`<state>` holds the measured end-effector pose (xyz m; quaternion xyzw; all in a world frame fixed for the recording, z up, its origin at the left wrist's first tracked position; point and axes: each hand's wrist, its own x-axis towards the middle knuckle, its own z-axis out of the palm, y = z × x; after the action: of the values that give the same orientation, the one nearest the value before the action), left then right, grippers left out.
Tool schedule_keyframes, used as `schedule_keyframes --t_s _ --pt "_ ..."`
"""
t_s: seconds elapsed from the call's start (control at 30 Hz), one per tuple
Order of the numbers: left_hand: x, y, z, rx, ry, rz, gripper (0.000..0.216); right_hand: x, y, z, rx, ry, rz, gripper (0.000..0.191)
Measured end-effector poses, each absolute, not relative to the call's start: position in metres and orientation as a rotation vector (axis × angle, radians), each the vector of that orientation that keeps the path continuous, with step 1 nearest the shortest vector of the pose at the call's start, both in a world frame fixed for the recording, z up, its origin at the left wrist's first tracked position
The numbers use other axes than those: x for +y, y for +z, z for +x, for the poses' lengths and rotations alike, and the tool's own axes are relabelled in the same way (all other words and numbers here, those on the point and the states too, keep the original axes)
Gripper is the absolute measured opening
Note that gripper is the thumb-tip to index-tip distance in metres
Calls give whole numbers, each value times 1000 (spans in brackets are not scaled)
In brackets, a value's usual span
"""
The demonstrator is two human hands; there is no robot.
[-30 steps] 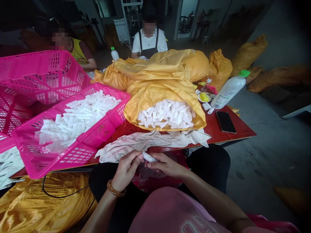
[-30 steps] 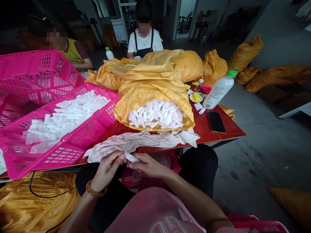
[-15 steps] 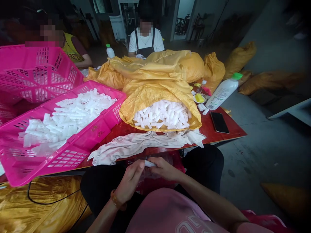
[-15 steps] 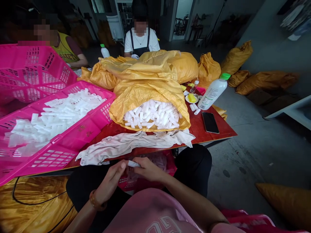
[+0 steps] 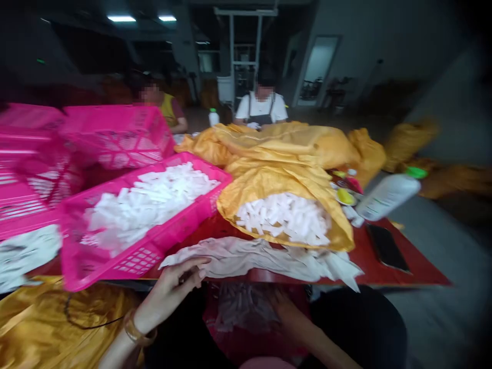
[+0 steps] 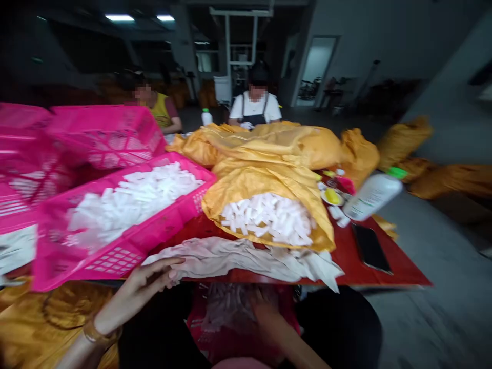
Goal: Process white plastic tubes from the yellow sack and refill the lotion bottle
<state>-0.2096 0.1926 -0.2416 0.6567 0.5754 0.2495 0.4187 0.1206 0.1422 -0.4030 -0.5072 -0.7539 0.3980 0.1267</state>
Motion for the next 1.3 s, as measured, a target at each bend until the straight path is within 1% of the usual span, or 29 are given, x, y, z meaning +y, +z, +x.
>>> schedule_keyframes --t_s 0.07,0.1,0.13,0.17,0.2,0.23,0.3,0.37,0.43,0.47,0.53,0.6,0.67,0.77,0.8,0.83,0.87,0.93,1.0,1.07,1.13,1.23,1.3 --pt "206 -206 -242 1585 722 1776 43 169 -391 129 -2263 1179 -1324 41" --pt "216 -189 -259 1695 776 1839 44 189 -382 131 -2276 1102 -1297 33" --pt "229 -176 -276 1810 792 1903 45 211 -374 132 -2276 955 -1312 31" --pt "245 -165 -293 1921 763 1962 46 234 -367 132 -2265 739 -1364 34" --pt "263 -158 -308 2013 646 2005 45 255 -363 131 -2257 506 -1430 36" --pt "282 -155 -322 2088 458 2015 41 274 -361 130 -2256 296 -1506 37" --pt "318 -161 -342 2127 290 1969 29 302 -366 128 -2310 -2 -1632 35" --pt "346 -177 -351 2126 160 1915 18 315 -376 127 -2384 -158 -1690 31" --pt "364 -195 -350 2098 59 1878 11 320 -384 129 -2418 -201 -1646 32" --pt "369 -203 -349 2083 23 1870 12 321 -385 131 -2409 -172 -1602 34" --pt "373 -209 -345 2078 -9 1870 19 321 -380 137 -2341 4 -1487 36" --pt "370 -202 -342 2118 12 1889 22 318 -367 144 -2145 270 -1401 38" --pt "359 -186 -338 2174 80 1917 24 310 -350 149 -1820 568 -1394 40" --pt "327 -163 -316 2197 258 2002 50 290 -327 147 -1243 1058 -1308 42" --pt "313 -160 -303 2187 384 2066 55 281 -321 144 -1064 1199 -1224 40" --pt "296 -161 -286 2105 636 2126 56 271 -317 139 -904 1317 -1127 37" --pt "278 -166 -267 1978 752 2112 55 261 -314 132 -778 1427 -1026 35" --pt "242 -187 -223 1728 807 2004 55 240 -311 119 -653 1630 -853 31" --pt "211 -217 -177 1557 892 1886 49 218 -311 107 -736 1780 -758 25" --pt "188 -244 -137 1533 1043 1768 38 198 -311 100 -986 1772 -805 20" --pt "176 -261 -109 1520 1122 1733 30 182 -310 100 -1266 1643 -907 18" --pt "171 -263 -89 1407 1152 1874 19 167 -306 108 -1547 1448 -982 19" --pt "170 -258 -84 1301 1106 1982 16 162 -305 112 -1702 1291 -1028 20"
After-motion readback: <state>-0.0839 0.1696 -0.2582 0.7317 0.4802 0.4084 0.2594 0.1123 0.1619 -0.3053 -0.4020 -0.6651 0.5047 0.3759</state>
